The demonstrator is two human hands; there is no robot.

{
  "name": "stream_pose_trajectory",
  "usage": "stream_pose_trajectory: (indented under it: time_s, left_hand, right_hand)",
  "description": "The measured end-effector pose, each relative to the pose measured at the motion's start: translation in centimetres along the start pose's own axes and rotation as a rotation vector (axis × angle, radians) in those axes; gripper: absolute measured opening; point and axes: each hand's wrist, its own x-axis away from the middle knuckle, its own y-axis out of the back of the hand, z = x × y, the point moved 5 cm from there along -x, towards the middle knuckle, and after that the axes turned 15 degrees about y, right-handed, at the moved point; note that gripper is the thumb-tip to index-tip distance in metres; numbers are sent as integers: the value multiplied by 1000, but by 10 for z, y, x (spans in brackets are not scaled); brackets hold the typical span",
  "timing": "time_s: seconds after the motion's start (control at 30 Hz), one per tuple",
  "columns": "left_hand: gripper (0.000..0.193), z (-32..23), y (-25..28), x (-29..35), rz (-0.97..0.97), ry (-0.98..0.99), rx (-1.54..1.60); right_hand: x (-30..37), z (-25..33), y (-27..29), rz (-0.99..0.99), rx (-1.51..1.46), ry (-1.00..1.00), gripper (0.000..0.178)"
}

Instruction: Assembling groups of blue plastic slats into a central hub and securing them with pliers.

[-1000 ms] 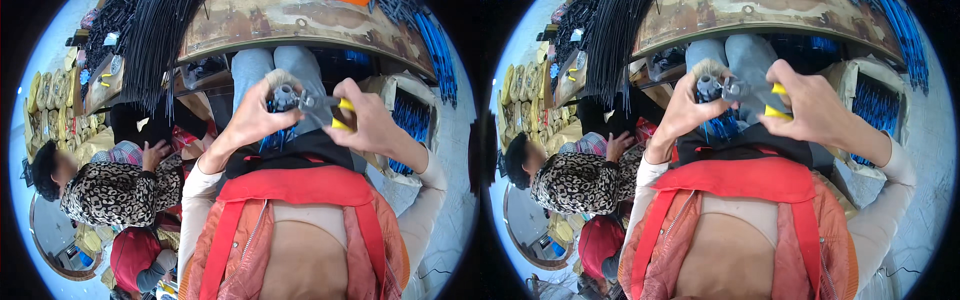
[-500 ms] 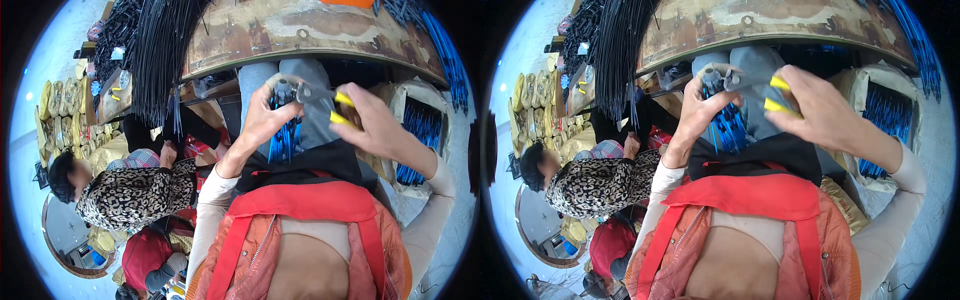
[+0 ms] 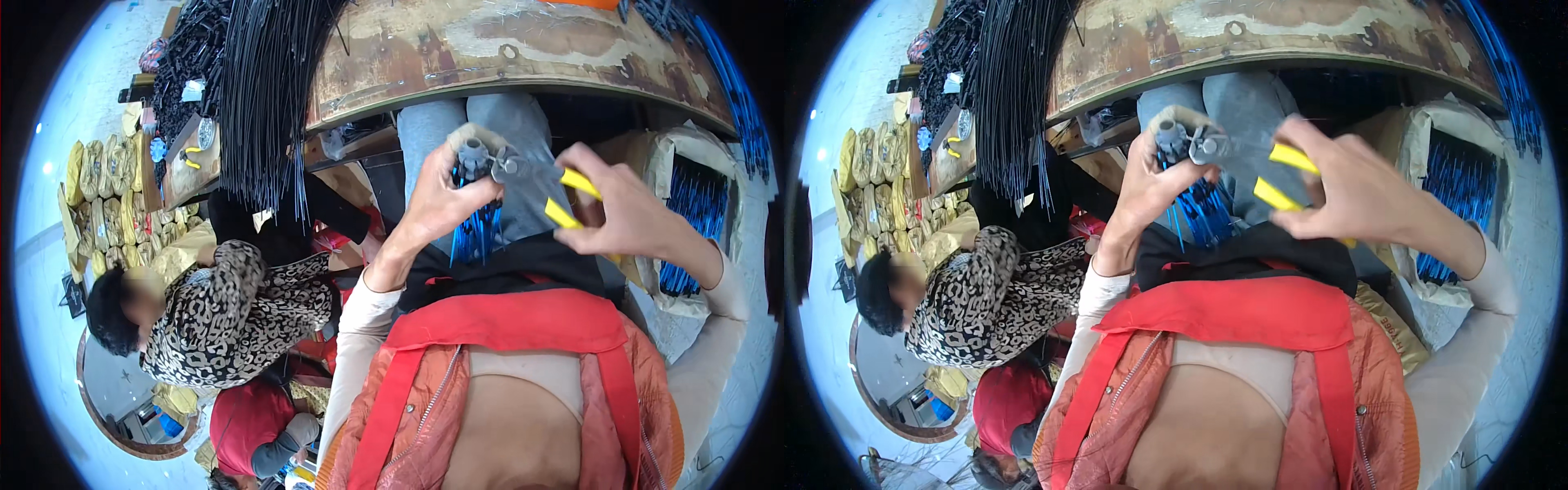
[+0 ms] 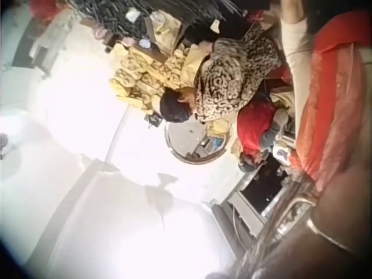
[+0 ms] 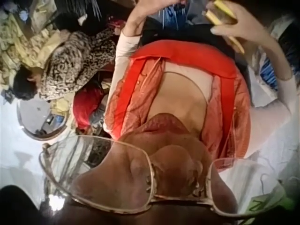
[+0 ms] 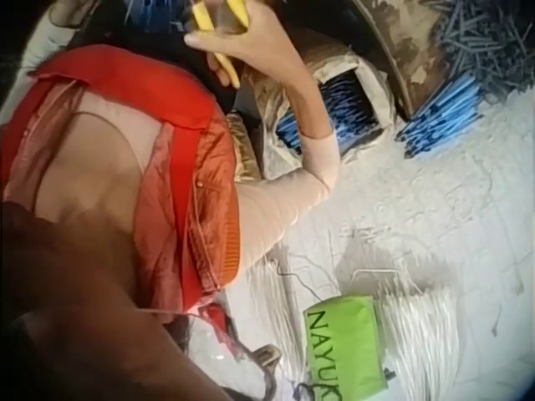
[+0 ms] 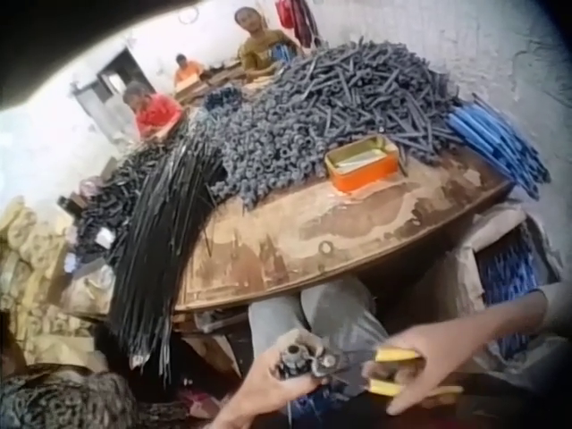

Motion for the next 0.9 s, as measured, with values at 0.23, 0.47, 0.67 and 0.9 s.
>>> stream_pose_trajectory:
  time_s: [0.23,0.47,0.67,0.9]
  left_hand:
    - [37,-10,-2,8,-175,-82,45]
    - [23,2,15,4,235,-15,69]
    - [19,-16,25,16,154,-37,-77]
    - [19,-18,19,2,135,-13,-111]
  right_hand:
    - [2,11,6,-149,750,238,46]
    - [1,12,-14,324,-816,-575,61]
    - [-12,16,-21,294,-682,-513,37]
    - [-12,18,4,142,-375,-480,38]
